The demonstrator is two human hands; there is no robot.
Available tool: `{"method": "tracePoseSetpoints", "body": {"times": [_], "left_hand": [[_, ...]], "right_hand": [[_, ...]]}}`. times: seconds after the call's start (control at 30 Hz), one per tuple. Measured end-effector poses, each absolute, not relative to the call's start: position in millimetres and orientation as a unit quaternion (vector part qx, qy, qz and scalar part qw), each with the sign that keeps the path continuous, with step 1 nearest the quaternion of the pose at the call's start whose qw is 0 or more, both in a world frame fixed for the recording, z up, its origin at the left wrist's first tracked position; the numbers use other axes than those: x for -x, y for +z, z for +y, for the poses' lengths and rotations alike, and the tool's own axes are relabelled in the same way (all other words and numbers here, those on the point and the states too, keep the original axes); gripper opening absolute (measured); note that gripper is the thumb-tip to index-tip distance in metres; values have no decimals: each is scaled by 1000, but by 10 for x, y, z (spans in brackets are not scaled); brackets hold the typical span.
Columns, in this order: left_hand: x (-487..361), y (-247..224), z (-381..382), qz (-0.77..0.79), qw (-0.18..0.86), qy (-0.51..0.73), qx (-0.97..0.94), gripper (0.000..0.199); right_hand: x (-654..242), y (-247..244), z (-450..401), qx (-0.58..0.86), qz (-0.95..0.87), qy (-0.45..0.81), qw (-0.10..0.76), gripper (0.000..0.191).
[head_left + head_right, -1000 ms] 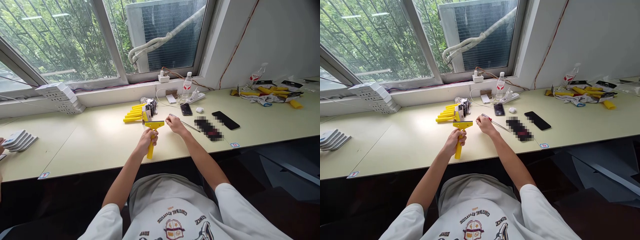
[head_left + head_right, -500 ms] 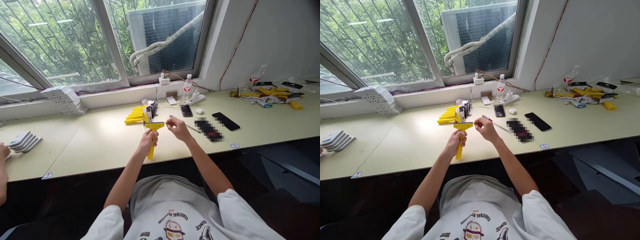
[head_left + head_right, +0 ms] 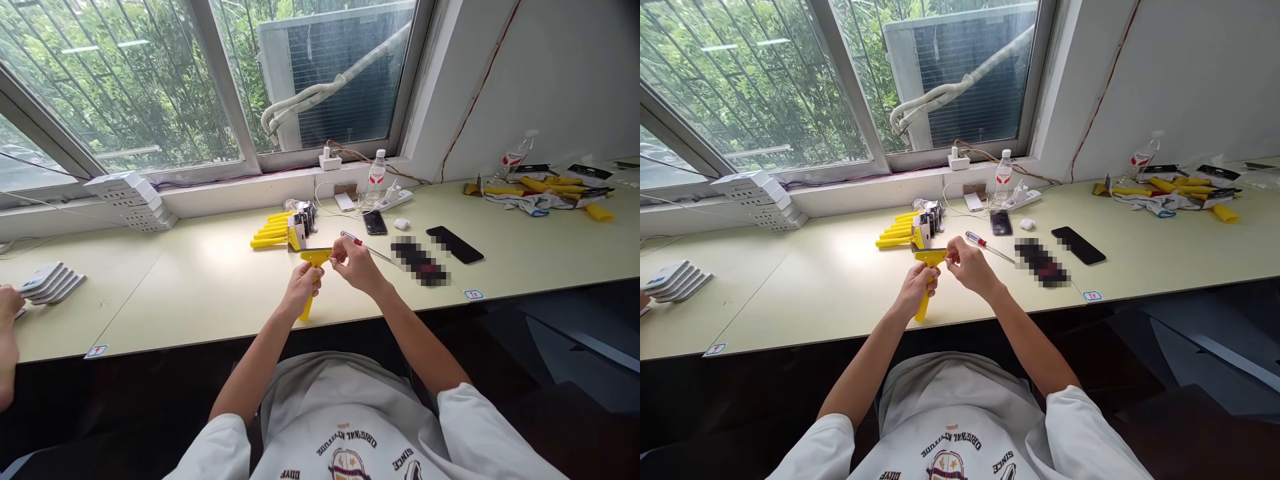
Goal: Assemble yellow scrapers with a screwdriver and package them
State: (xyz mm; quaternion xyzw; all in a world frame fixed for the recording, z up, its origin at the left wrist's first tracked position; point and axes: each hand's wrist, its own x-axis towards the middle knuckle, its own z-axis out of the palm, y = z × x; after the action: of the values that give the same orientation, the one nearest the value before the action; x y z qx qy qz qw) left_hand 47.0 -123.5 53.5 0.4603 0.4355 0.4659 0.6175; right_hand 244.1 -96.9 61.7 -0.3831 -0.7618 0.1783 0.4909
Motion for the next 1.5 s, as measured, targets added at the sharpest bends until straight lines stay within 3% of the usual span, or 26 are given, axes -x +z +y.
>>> {"method": "tracePoseSetpoints", "body": {"times": [0.33, 1.07, 1.5], "left_hand": [[-446, 573, -1264, 399, 667, 465, -424, 22], [-516, 601, -1316, 432, 602, 453, -495, 21], [-513, 617, -1320, 445, 607, 437, -493, 21]], "right_hand": [[-2477, 734, -1088, 389, -773, 164, 473, 22], [-2499, 777, -1085, 406, -789, 139, 440, 14], [-2504, 738, -1073, 409, -812, 92, 406, 21]]}}
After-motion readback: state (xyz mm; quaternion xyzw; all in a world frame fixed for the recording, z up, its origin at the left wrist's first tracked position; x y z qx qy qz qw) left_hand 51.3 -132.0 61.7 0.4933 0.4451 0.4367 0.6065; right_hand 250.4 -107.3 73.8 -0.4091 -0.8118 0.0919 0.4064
